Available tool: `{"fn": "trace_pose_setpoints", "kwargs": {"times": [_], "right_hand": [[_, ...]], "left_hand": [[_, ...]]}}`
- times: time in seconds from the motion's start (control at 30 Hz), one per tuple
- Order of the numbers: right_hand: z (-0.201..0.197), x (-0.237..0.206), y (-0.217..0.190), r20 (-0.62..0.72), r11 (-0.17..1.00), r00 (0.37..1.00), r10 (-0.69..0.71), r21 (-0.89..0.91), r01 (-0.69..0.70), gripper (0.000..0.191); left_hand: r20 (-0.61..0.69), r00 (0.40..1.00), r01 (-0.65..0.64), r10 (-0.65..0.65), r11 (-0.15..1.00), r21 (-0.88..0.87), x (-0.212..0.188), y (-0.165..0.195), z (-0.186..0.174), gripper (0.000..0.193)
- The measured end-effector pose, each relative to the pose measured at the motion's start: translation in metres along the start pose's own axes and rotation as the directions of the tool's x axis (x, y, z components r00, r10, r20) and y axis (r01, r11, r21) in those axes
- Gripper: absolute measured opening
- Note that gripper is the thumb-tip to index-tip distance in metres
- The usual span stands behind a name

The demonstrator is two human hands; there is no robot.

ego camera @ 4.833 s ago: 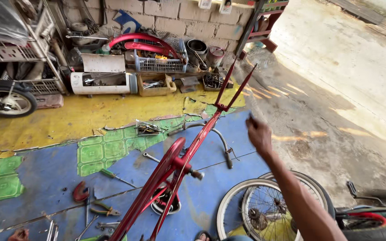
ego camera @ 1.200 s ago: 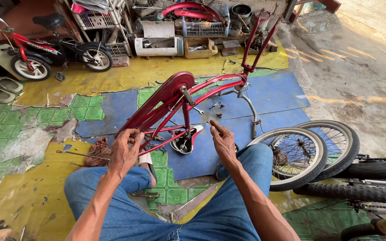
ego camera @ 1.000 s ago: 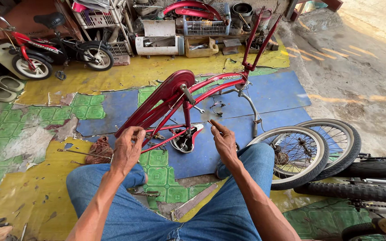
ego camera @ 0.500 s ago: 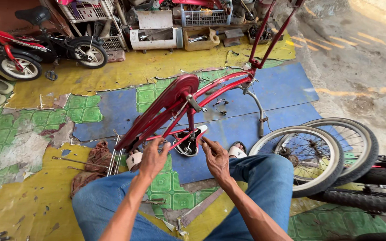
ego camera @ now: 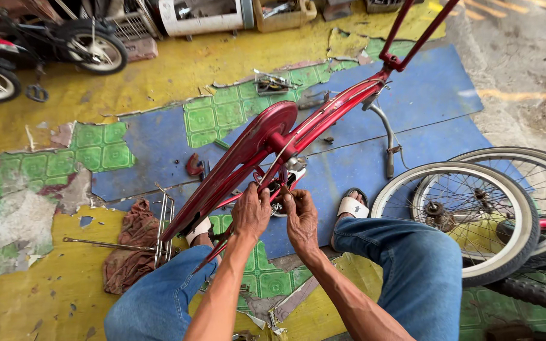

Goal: The person sits on the floor beside a red bicycle frame lying upside down and uses a wrench to tighten and adjust the crank and bottom bracket area, working the tool with both hands. They then pick up a rag and wipe down the frame and crank area.

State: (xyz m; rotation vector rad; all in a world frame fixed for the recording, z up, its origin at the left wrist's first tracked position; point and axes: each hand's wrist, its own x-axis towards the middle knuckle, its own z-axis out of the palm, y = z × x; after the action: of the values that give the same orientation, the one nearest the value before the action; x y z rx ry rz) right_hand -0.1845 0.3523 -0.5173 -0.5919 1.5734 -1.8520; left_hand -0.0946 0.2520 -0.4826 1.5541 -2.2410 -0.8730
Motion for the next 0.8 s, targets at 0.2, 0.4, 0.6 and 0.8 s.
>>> {"fn": "trace_pose_setpoints", "kwargs": {"times": [0.2, 0.4, 0.6, 0.8], "right_hand": [[0.013, 0.024, 0.031, -0.040, 0.997, 0.996, 0.076, -0.007, -0.076, 0.022], [0.025, 0.028, 0.047, -0.043, 0.994, 0.993, 0.107, 0.039, -0.105, 0.024], [0.027, 0.031, 0.050, -0.054, 0.997, 0.997, 0.057, -0.044, -0.059, 0.026], [0.031, 0.032, 0.054, -0.076, 0.991, 0.991, 0.106, 0.093, -0.099, 0.027]], "left_hand": [[-0.037, 0.986, -0.161, 0.160, 0.987, -0.009, -0.001, -0.010, -0.001, 0.027], [-0.046, 0.979, -0.205, 0.200, 0.954, -0.217, 0.004, -0.017, -0.001, 0.028], [0.054, 0.990, -0.109, 0.132, 0.944, -0.312, 0.006, -0.015, -0.011, 0.041], [0.093, 0.993, -0.039, 0.077, 0.934, -0.356, 0.009, -0.011, -0.010, 0.051]]}}
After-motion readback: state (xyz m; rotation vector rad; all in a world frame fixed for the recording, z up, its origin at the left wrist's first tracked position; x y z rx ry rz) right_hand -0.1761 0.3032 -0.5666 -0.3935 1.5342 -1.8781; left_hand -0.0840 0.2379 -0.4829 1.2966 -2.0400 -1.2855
